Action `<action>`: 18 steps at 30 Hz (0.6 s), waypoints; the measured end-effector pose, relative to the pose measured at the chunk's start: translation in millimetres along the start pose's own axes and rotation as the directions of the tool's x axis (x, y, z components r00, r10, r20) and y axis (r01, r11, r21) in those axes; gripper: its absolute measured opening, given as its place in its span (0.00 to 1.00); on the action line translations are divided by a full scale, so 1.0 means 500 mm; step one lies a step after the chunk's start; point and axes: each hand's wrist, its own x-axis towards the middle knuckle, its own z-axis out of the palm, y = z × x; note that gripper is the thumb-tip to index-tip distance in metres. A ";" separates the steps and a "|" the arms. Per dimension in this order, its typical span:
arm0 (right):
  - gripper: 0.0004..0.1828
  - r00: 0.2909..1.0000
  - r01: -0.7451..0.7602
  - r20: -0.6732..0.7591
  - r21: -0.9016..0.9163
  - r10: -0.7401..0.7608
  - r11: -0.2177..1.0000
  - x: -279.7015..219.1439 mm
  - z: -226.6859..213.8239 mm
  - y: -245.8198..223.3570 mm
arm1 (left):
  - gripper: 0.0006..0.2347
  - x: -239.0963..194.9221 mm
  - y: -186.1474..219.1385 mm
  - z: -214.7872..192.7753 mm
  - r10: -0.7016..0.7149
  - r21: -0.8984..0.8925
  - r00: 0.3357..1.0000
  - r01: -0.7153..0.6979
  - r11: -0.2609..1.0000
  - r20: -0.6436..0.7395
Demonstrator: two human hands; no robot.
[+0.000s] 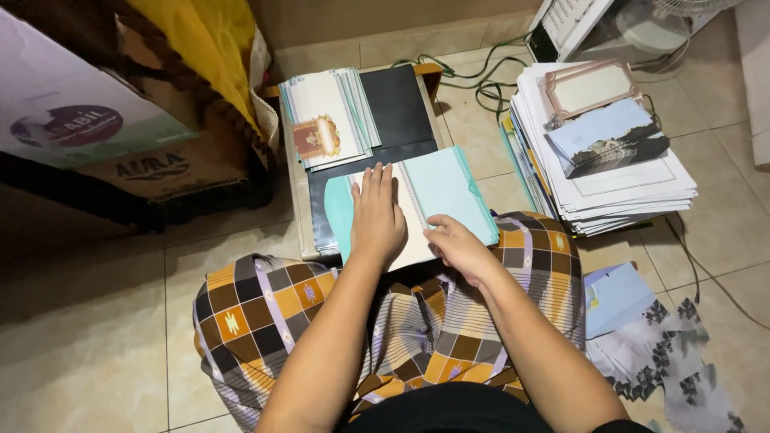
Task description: A person sits on the floor and flips through a blue folder, pressing each printed sheet flat with their hands to organize or smooth them.
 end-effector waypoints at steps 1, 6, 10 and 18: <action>0.30 1.000 0.005 0.005 0.052 -0.005 0.999 0.002 -0.003 0.001 | 0.27 -0.001 0.001 -0.001 0.008 -0.005 1.000 -0.008 1.000 0.002; 0.14 1.000 -0.014 0.030 0.106 0.011 0.994 -0.005 0.008 -0.028 | 0.27 -0.008 0.010 0.000 0.151 -0.008 0.988 -0.151 0.988 -0.044; 0.06 0.970 0.221 -0.009 -0.395 -0.245 0.892 0.043 0.008 0.061 | 0.09 -0.007 0.004 0.012 0.458 0.071 0.855 -0.455 0.887 -0.245; 0.10 0.510 0.643 -0.189 -0.564 -0.839 0.518 -0.032 -0.013 -0.059 | 0.09 -0.013 0.021 -0.076 0.510 0.183 0.765 -0.478 0.859 -0.394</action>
